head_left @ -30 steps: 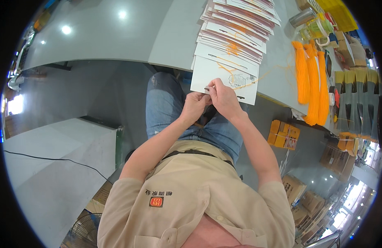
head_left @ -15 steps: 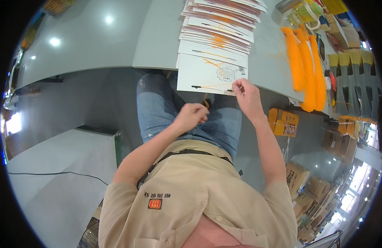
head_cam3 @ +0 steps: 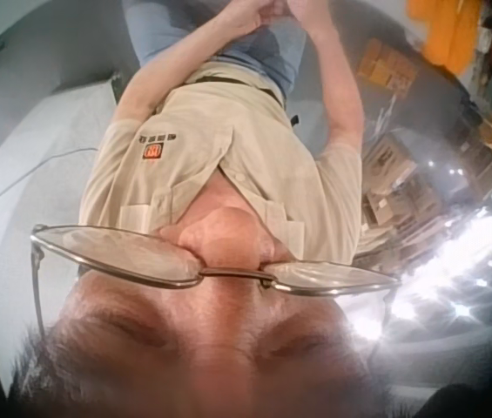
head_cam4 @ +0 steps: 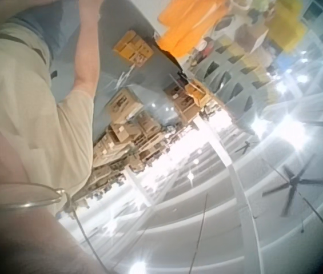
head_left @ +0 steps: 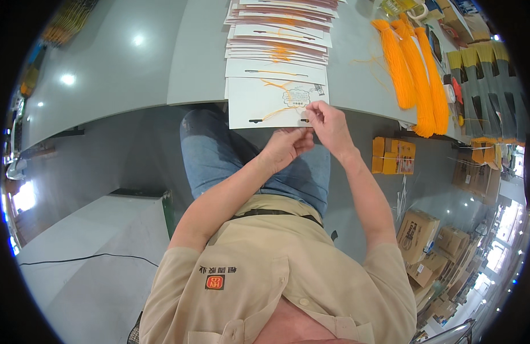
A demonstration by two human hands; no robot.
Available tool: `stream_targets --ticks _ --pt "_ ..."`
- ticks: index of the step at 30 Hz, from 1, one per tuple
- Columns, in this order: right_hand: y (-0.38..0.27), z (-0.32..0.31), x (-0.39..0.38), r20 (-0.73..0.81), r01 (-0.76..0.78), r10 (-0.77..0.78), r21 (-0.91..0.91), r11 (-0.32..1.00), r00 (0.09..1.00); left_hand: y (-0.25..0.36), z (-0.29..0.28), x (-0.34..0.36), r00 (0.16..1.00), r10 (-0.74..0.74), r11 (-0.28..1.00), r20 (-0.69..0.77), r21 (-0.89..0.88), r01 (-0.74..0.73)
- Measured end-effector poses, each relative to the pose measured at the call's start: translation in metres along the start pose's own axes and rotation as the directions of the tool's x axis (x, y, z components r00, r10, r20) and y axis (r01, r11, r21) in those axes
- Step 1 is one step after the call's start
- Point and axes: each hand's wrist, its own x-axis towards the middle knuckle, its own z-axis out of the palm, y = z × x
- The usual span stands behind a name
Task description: The person ties orange string around individual flat paper items, one at a time, then stacks them. After completing the stack, the person lifts and aligns the bundle, showing the tied edges.
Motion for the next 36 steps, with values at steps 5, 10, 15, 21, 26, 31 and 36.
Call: stream_targets --ticks 5,10,15,21,26,31,36 --pt "0.005 0.015 -0.052 0.174 -0.306 0.271 0.23 0.924 0.947 -0.006 -0.019 -0.025 0.957 -0.269 0.843 -0.106 0.454 0.287" --pt "-0.009 0.051 -0.075 0.243 -0.178 0.119 0.24 0.954 0.963 0.012 -0.041 -0.056 0.891 -0.273 0.933 -0.364 0.125 0.337" --pt "-0.009 0.063 -0.061 0.152 -0.281 0.243 0.332 0.901 0.958 0.023 -0.015 -0.074 0.985 -0.035 0.633 -0.169 0.759 0.152" --pt "-0.011 0.066 -0.077 0.237 -0.352 0.262 0.689 0.634 0.935 0.034 -0.007 -0.046 0.867 0.372 0.729 -0.332 0.683 -0.051" --pt "-0.019 0.073 -0.082 0.166 -0.346 0.304 0.387 0.855 0.938 0.031 -0.026 -0.045 0.861 0.368 0.625 -0.352 0.779 0.051" --pt "-0.024 0.065 -0.063 0.044 0.021 -0.026 0.117 0.993 0.999 0.036 -0.02 -0.057 0.906 0.356 0.686 -0.228 0.723 -0.088" --pt "-0.032 0.065 -0.069 -0.006 -0.168 0.18 0.325 0.931 0.984 0.028 -0.018 -0.049 0.903 0.261 0.836 -0.342 0.548 -0.035"
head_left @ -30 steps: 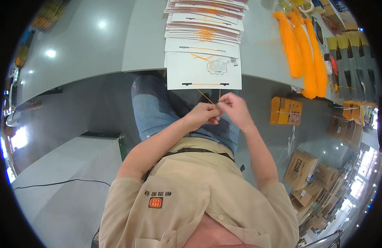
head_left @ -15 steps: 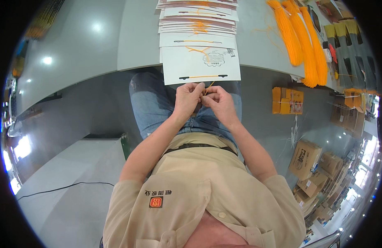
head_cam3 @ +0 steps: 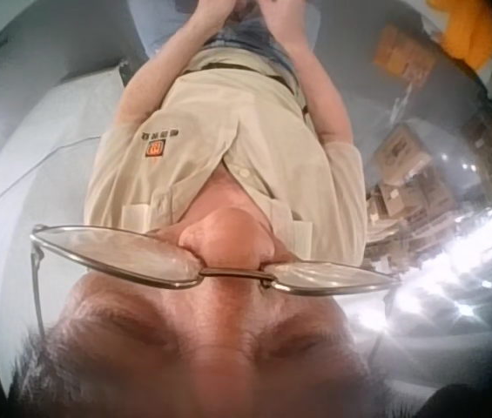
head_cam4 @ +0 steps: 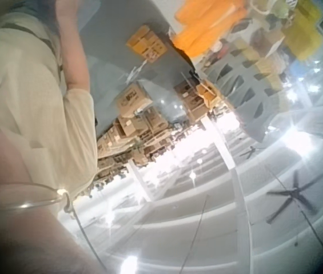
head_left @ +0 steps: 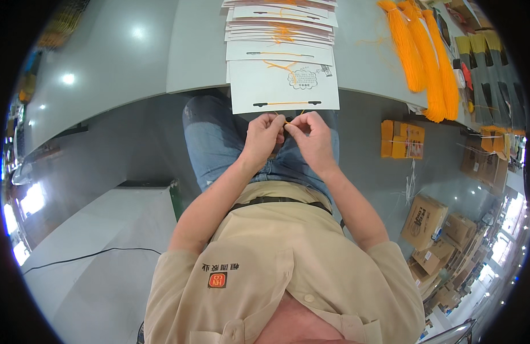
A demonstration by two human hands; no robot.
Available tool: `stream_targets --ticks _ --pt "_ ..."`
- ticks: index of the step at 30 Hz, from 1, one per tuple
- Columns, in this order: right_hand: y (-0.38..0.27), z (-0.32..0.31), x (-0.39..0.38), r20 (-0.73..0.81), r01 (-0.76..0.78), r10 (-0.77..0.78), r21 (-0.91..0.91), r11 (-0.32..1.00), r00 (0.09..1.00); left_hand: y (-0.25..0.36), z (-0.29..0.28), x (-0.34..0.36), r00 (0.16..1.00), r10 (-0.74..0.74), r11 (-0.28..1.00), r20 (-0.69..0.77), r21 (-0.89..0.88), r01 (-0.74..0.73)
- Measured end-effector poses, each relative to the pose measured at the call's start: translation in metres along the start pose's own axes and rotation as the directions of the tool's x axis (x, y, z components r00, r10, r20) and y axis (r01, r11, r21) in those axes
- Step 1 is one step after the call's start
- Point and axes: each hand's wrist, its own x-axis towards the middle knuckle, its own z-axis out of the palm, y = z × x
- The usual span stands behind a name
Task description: The person ties orange string around individual flat paper items, one at a time, then stacks them. After completing the stack, the person lifts and aligns the bundle, showing the tied edges.
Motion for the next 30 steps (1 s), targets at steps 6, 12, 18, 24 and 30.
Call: stream_targets --ticks 6,12,18,24,30 --pt "0.018 -0.007 -0.007 -0.106 -0.158 0.154 -0.026 0.987 0.982 -0.003 -0.01 0.003 0.97 0.147 0.989 -0.194 0.049 -0.14" --pt "0.023 -0.029 0.016 0.131 0.564 -0.591 -0.515 0.645 0.796 0.045 0.009 -0.022 0.967 0.253 0.967 -0.01 0.03 -0.253" --pt "0.032 -0.045 0.085 0.286 0.395 -0.33 -0.855 0.335 0.9 0.079 0.029 -0.005 0.997 0.069 0.894 -0.016 -0.442 -0.069" --pt "0.031 -0.055 0.084 0.313 0.484 -0.401 -0.749 0.453 0.861 0.113 0.046 0.076 0.944 0.303 0.766 -0.129 -0.557 -0.322" --pt "0.013 -0.062 0.088 0.316 0.496 -0.414 -0.736 0.46 0.853 0.12 0.023 0.099 0.973 0.209 0.961 0.094 -0.202 -0.187"
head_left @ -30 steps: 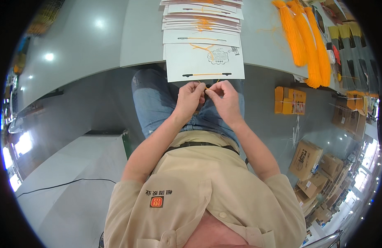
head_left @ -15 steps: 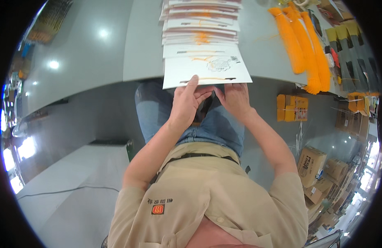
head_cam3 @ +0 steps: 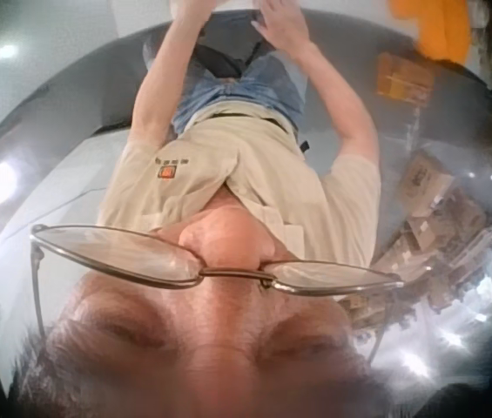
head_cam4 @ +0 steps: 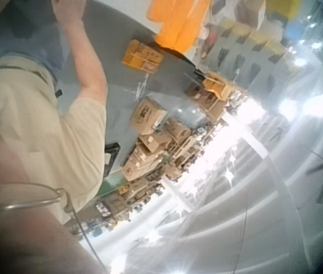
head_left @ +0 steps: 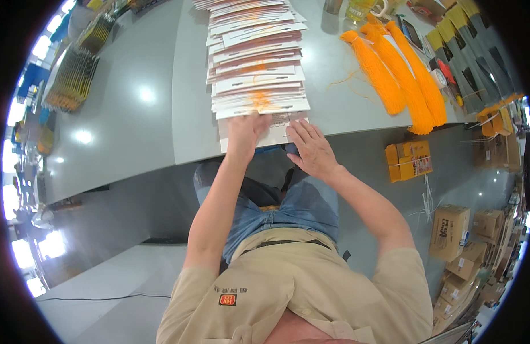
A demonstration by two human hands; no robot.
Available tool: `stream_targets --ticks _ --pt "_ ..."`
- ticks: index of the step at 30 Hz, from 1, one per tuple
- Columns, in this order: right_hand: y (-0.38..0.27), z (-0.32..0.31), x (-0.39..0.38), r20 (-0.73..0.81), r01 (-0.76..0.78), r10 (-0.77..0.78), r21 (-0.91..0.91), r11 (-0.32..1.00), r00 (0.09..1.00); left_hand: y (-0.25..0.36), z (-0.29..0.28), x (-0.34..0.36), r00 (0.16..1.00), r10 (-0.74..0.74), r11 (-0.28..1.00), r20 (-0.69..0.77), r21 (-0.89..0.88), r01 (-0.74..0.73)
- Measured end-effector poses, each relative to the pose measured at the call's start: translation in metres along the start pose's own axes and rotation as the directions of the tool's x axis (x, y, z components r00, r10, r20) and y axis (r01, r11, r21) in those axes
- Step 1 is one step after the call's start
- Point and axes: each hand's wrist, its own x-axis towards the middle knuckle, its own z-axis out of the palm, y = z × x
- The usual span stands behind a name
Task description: The person ties orange string around individual flat paper items, one at a time, then stacks them. After completing the stack, the person lifts and aligns the bundle, showing the tied edges.
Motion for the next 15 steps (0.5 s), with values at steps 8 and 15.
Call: stream_targets --ticks 8,15 --pt "0.079 -0.017 0.02 -0.266 -0.148 0.286 0.44 0.886 0.92 0.039 -0.027 -0.042 0.855 0.047 -0.323 0.516 0.818 -0.476" --pt "0.168 -0.032 0.063 -0.025 -0.335 0.355 0.276 0.901 0.934 0.08 -0.01 -0.036 0.754 0.251 -0.217 0.608 0.794 -0.568"
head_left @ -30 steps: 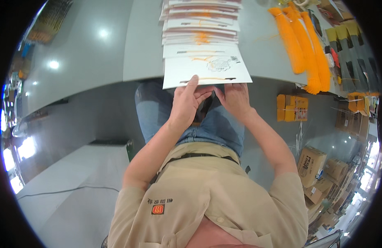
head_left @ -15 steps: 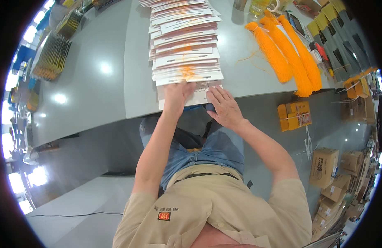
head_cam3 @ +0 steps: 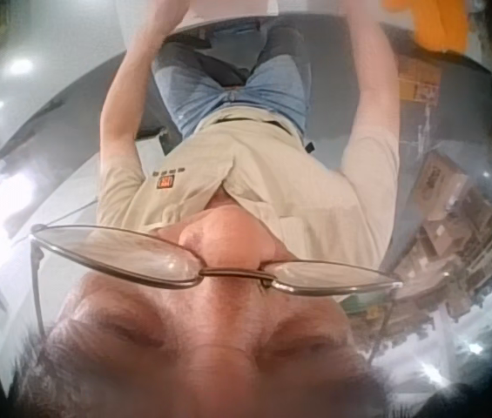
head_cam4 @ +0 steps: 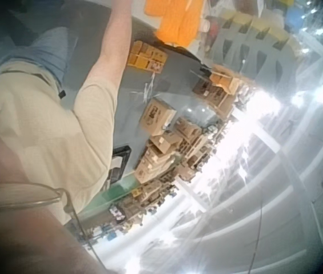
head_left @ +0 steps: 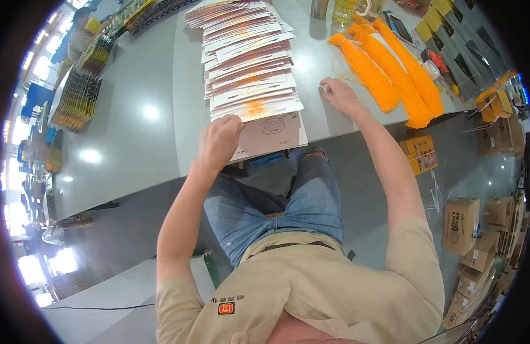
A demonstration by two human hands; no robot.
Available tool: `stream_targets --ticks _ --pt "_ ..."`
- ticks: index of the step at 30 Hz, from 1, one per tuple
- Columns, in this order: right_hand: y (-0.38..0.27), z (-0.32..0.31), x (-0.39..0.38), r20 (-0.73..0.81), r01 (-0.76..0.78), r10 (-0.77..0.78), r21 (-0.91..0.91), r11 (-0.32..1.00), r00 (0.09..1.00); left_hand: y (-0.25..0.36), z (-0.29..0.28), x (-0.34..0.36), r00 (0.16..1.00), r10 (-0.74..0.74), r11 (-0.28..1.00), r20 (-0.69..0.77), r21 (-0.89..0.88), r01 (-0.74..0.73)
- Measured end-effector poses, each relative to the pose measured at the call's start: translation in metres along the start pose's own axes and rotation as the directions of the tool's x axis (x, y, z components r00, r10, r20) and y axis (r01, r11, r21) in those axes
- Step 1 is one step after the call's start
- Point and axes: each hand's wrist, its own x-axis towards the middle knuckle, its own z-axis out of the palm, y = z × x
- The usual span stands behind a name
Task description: The person ties orange string around individual flat paper items, one at a time, then stacks them. After completing the stack, the person lifts and aligns the bundle, showing the tied edges.
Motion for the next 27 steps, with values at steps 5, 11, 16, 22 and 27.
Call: stream_targets --ticks 5,11,16,22,27 --pt "-0.016 0.009 -0.009 0.011 0.085 -0.085 -0.154 0.984 0.996 0.043 0.012 -0.058 0.997 -0.001 0.999 0.082 -0.046 0.005" --pt "-0.125 0.043 -0.07 0.145 0.122 -0.203 0.434 0.893 0.968 0.094 0.072 -0.122 0.999 0.024 0.895 0.03 -0.446 -0.008" --pt "-0.187 0.086 -0.119 0.243 0.197 -0.333 0.453 0.869 0.911 0.077 0.117 -0.147 0.761 -0.407 0.196 0.504 -0.766 0.612" --pt "-0.195 0.095 -0.123 0.188 0.239 -0.328 0.382 0.893 0.926 0.041 0.118 -0.166 0.613 -0.687 -0.269 0.392 -0.92 0.287" --pt "-0.216 0.111 -0.121 0.303 0.269 -0.322 0.204 0.941 0.897 0.054 0.135 -0.146 0.712 -0.67 -0.076 0.213 -0.973 0.219"
